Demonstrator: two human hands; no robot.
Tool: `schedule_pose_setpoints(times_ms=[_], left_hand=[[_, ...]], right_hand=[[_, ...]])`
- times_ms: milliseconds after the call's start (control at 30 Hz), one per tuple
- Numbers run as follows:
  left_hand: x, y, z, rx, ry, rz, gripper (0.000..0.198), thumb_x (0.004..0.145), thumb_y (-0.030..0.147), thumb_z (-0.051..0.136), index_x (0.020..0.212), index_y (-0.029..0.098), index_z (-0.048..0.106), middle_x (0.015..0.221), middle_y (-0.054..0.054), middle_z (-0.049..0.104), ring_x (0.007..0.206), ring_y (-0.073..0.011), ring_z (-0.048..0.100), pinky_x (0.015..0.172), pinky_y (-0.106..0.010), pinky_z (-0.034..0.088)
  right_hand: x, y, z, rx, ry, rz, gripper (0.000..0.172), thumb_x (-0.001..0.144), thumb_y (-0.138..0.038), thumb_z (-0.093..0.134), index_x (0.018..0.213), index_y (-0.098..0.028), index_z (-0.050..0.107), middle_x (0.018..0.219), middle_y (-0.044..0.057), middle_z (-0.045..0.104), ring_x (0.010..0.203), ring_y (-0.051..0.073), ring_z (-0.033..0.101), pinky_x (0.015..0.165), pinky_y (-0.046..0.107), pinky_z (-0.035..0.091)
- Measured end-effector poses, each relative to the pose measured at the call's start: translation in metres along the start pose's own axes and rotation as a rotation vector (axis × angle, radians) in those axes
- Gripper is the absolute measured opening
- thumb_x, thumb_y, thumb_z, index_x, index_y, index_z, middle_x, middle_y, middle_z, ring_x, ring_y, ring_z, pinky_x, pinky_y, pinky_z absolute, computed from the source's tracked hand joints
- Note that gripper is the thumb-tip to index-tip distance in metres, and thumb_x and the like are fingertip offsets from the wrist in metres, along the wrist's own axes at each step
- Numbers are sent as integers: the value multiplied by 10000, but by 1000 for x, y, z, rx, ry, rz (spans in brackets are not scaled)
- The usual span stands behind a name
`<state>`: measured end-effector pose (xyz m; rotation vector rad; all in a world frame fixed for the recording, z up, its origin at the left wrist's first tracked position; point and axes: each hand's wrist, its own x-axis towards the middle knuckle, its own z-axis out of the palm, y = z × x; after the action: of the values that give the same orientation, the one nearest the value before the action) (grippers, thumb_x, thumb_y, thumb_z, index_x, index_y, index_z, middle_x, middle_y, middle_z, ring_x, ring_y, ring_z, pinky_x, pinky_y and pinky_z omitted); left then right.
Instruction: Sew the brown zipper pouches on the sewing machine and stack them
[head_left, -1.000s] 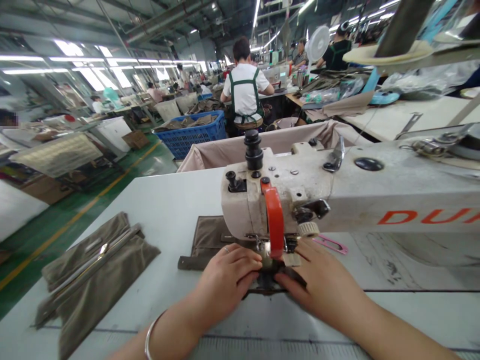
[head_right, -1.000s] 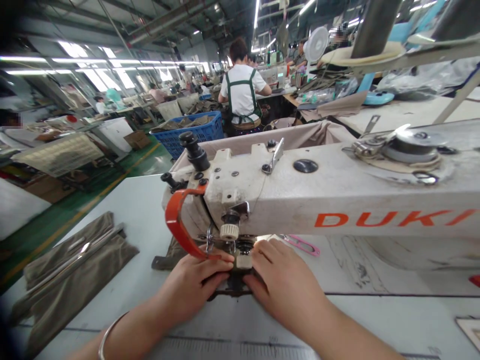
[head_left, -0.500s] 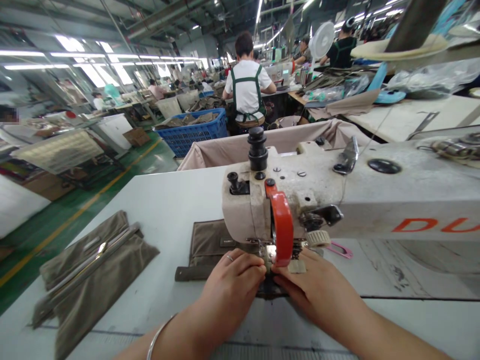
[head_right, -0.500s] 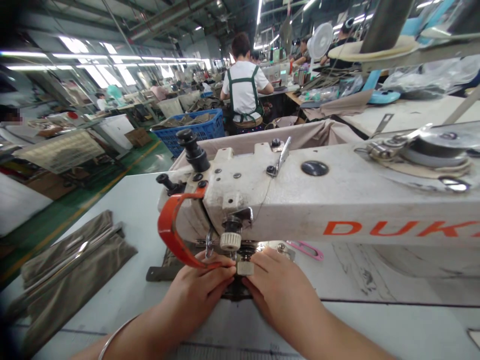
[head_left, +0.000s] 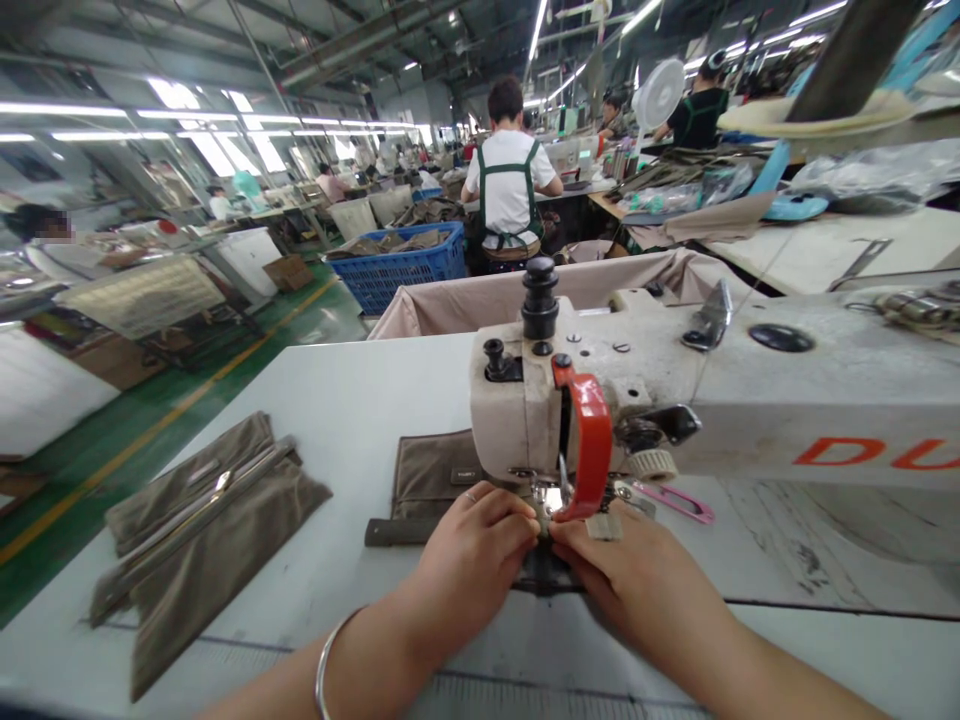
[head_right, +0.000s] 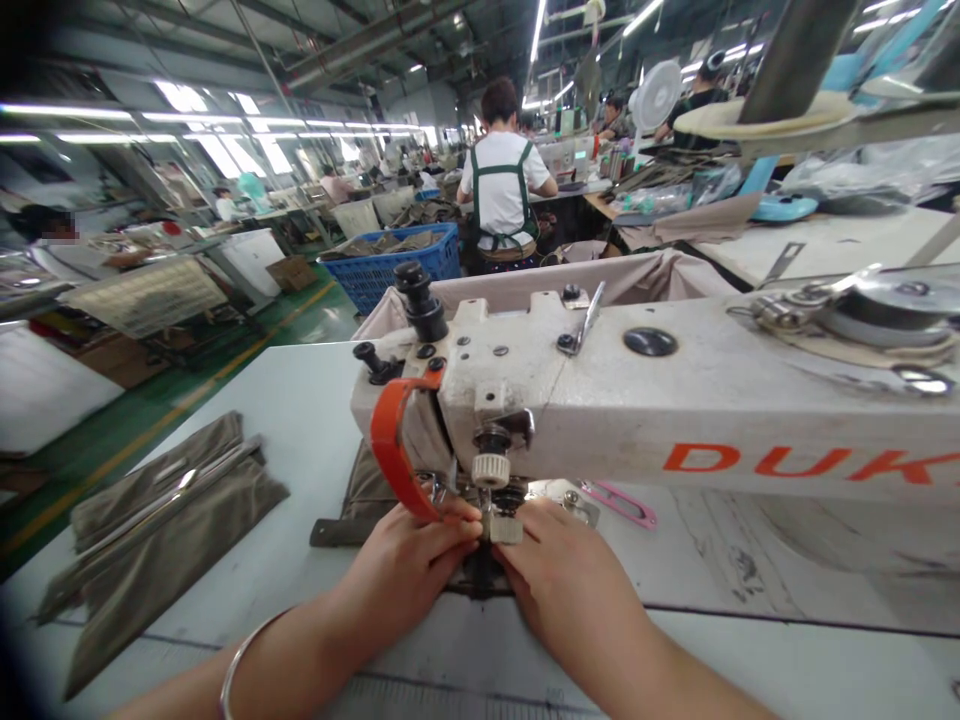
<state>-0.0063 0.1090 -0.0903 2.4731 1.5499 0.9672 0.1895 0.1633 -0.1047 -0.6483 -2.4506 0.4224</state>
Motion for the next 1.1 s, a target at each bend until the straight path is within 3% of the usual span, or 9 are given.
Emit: schedule_pose_setpoints(times_ms=[267, 567, 1100], left_hand=[[8, -11, 5, 0, -2, -59, 100, 905, 156, 576, 883, 194, 665, 941, -22, 703, 890, -192, 631, 865, -343, 493], [14, -14, 4, 38, -44, -106, 86, 849, 115, 630, 833, 197, 648, 917, -12, 690, 908, -211, 615, 896, -356, 477], [13, -15, 7, 31, -28, -129, 94, 851, 128, 635, 856, 213, 676, 943, -12, 699, 936, -207, 615, 926, -348, 472]], right_hand=[[6, 5, 0, -95, 41, -33, 219, 902, -97, 484, 989, -189, 663, 946, 73, 662, 883, 220, 582, 801, 328, 487], [9, 7, 0, -80, 28, -19, 317, 871, -53, 486, 1121, -176, 638, 1058, 109, 655, 919, 268, 589, 795, 400, 525], [10, 5, -1, -165, 32, -18, 308, 856, -63, 482, 1077, -189, 657, 1011, 92, 671, 913, 210, 612, 810, 318, 515]])
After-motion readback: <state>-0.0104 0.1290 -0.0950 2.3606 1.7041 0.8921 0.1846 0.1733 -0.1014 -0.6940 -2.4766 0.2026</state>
